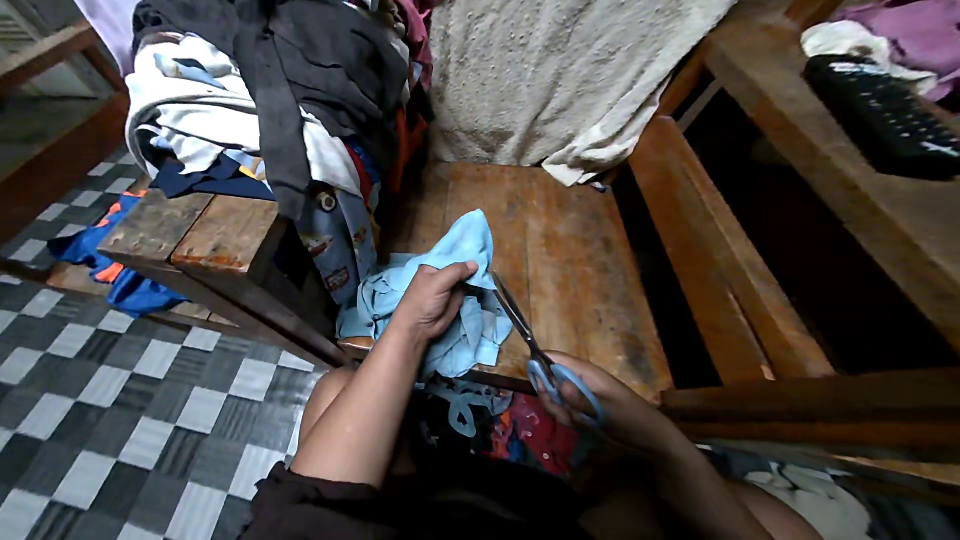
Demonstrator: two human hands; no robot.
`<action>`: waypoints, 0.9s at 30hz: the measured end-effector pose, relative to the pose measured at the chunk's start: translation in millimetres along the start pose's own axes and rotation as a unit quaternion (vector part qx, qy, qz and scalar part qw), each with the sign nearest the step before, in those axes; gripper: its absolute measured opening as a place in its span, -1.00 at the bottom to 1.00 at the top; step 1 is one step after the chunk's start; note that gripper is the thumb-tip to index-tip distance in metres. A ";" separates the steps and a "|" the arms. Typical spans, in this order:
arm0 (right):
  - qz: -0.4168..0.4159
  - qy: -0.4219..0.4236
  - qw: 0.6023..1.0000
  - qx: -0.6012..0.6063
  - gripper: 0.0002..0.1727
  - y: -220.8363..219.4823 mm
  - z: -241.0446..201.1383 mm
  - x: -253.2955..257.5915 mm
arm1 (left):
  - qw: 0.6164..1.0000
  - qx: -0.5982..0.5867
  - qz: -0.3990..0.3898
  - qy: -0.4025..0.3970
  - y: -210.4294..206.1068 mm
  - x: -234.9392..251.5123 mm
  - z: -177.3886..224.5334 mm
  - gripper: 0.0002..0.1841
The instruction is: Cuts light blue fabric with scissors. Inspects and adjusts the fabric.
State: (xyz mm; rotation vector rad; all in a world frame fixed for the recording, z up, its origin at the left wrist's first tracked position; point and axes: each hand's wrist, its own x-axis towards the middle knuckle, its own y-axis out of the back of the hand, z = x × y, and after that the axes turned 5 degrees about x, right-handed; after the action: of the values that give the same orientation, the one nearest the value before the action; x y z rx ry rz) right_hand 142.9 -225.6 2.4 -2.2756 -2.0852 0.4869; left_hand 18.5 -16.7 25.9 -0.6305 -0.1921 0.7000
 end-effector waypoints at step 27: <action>0.052 -0.002 0.997 -0.065 -0.64 -22.6 2.2 16.9 | 0.999 0.027 0.038 -0.022 1.2 5.9 -8.5 -0.59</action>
State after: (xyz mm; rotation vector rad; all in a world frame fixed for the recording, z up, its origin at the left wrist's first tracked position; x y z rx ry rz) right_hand 121.5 -207.1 1.7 -2.4649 -2.0666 0.3701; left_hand 25.5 -16.2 18.1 -0.5743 -0.1903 0.7909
